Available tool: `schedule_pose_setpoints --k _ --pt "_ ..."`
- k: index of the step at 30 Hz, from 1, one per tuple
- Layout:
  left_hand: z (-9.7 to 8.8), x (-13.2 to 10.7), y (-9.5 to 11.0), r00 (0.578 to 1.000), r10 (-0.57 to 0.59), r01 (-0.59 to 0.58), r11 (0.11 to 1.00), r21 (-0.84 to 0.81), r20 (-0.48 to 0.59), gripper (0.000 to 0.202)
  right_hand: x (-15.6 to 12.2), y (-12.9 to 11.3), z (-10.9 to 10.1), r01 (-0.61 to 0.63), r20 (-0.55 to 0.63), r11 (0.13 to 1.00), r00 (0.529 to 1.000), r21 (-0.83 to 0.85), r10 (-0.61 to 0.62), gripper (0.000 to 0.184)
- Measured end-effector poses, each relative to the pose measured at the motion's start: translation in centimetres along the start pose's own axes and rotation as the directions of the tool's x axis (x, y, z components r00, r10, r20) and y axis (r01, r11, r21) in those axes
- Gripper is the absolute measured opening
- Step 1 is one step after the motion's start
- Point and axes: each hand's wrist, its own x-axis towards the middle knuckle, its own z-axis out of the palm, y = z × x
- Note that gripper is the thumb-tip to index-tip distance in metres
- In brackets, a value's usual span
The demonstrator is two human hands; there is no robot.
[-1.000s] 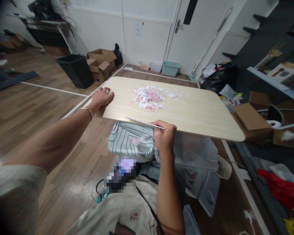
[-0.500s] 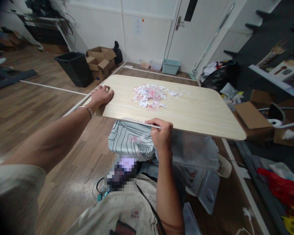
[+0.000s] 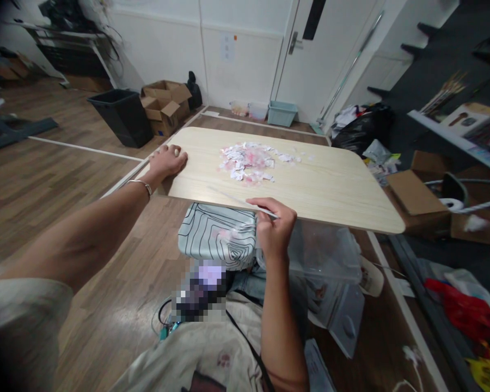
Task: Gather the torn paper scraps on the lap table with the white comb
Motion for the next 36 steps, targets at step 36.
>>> schedule_pose_setpoints --k 36 --pt "-0.1 -0.2 0.2 1.000 -0.003 0.003 1.000 -0.020 0.000 0.082 8.5 4.7 -3.3 -0.372 0.055 0.927 0.926 -0.057 0.375 0.012"
